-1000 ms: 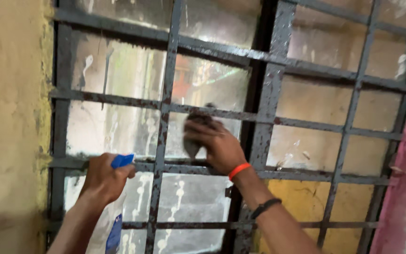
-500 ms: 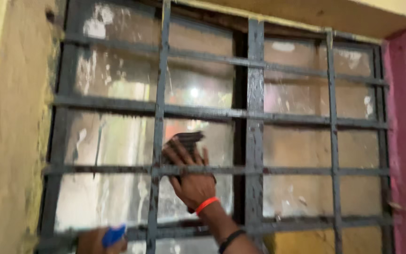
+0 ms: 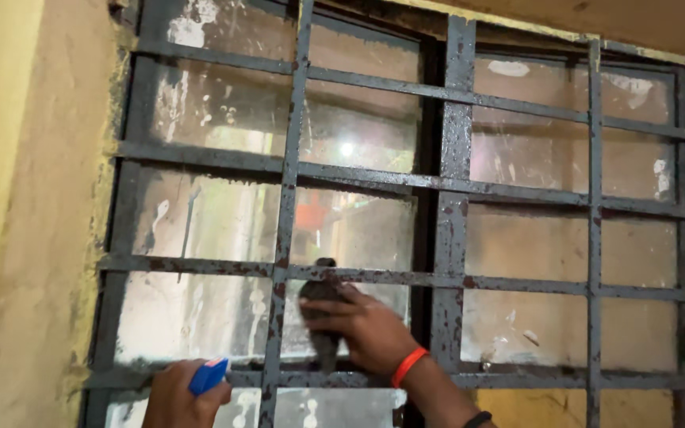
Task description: The person cleans a window with a metal grid by spraying a cleaning solution and wiping the glass panes with a cloth. The person repeatedly sprays and wipes different sections of the window.
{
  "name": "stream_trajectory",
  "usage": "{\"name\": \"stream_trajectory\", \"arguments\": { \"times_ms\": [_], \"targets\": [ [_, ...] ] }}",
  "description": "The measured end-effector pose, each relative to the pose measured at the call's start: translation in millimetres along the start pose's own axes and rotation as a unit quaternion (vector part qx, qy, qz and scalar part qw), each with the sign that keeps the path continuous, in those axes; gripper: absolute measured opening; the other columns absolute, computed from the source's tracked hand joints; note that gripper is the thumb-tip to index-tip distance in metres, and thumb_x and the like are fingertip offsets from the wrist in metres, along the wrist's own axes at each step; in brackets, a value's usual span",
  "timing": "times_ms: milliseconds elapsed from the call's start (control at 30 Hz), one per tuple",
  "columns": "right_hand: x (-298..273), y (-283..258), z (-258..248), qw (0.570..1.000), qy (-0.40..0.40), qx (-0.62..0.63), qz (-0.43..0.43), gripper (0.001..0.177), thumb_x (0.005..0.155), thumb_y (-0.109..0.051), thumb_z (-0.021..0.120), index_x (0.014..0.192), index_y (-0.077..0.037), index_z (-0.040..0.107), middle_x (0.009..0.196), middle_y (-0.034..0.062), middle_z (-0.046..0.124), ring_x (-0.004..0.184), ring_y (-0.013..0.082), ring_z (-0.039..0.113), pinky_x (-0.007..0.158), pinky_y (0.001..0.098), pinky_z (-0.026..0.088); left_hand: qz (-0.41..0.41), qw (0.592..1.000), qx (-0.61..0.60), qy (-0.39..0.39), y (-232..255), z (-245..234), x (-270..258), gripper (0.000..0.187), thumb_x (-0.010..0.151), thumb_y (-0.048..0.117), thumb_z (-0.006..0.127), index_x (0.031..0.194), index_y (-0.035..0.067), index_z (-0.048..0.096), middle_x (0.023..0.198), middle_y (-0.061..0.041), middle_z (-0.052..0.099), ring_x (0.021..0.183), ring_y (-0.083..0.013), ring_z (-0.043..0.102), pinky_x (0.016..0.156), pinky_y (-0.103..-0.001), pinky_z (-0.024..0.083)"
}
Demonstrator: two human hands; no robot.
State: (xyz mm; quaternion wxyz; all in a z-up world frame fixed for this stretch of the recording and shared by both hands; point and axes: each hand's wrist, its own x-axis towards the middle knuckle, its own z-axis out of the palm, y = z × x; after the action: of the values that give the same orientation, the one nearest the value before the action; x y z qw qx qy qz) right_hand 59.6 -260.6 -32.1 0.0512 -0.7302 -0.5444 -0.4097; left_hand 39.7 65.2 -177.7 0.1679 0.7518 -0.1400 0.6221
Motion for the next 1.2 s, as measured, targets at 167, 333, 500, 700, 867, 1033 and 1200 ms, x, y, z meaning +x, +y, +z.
{"name": "stream_trajectory", "arguments": {
  "times_ms": [167,333,500,700,867,1033,1200],
  "targets": [
    [-23,-20,-3,0.968,0.211,0.092,0.104,0.059,0.071,0.012,0.061,0.122,-0.015,0.074,0.143,0.0047,0.067,0.132,0.0357,0.062,0.107,0.0419,0.053,-0.278,0.950,-0.087,-0.117,36,-28,16,0.029,0.067,0.033,0.074,0.070,0.005,0.078,0.066,-0.016,0.077,0.073,-0.0330,0.077,0.074,-0.043,0.058],
    [-14,-82,24,0.946,0.297,0.101,0.083,0.057,0.067,0.006,0.070,0.119,-0.015,0.077,0.139,0.0111,0.068,0.128,0.0400,0.063,0.104,0.0444,0.054,-0.149,0.978,-0.015,-0.144,-6,-50,12,0.037,0.060,0.035,0.077,0.088,0.010,0.080,0.090,-0.011,0.078,0.091,-0.0302,0.071,0.085,-0.042,0.055],
    [26,-119,72,0.958,0.281,0.020,-0.057,0.047,0.078,-0.004,0.074,0.124,-0.015,0.074,0.144,0.0066,0.066,0.133,0.0406,0.061,0.106,0.0449,0.054,-0.056,0.984,0.090,-0.146,-89,-12,-28,0.045,0.055,0.038,0.083,0.096,0.018,0.081,0.112,-0.008,0.072,0.108,-0.0301,0.065,0.095,-0.043,0.049],
    [84,-132,127,0.971,0.225,-0.010,0.085,0.072,0.081,-0.004,0.062,0.151,0.005,0.045,0.150,0.0220,0.052,0.142,0.0498,0.042,0.117,0.0505,0.038,0.085,0.988,0.063,-0.114,-212,27,-61,0.041,0.058,0.044,0.089,0.093,0.024,0.084,0.117,-0.006,0.069,0.114,-0.0286,0.065,0.099,-0.041,0.048],
    [133,-142,124,0.946,0.211,0.048,0.243,0.084,0.081,-0.008,0.060,0.155,0.008,0.024,0.159,0.0248,0.031,0.143,0.0571,0.021,0.112,0.0663,0.016,0.049,0.988,-0.022,-0.142,-204,13,-51,0.038,0.066,0.038,0.088,0.099,0.020,0.082,0.115,-0.003,0.073,0.110,-0.0233,0.069,0.098,-0.036,0.052],
    [138,-131,112,0.929,0.336,0.028,0.150,0.087,0.081,-0.008,0.059,0.159,0.009,0.024,0.168,0.0235,0.025,0.149,0.0519,0.023,0.119,0.0659,0.014,0.043,0.992,-0.003,-0.116,-153,-17,-54,0.036,0.058,0.035,0.088,0.090,0.021,0.081,0.117,-0.004,0.072,0.107,-0.0252,0.069,0.096,-0.036,0.051],
    [109,-132,104,0.970,0.215,0.023,0.109,0.070,0.078,-0.005,0.062,0.145,0.003,0.043,0.151,0.0213,0.043,0.134,0.0469,0.040,0.110,0.0592,0.028,-0.019,0.987,-0.056,-0.149,-206,23,-45,0.036,0.072,0.029,0.080,0.107,0.019,0.080,0.108,-0.004,0.075,0.107,-0.0234,0.073,0.095,-0.035,0.054]
  ]
}}
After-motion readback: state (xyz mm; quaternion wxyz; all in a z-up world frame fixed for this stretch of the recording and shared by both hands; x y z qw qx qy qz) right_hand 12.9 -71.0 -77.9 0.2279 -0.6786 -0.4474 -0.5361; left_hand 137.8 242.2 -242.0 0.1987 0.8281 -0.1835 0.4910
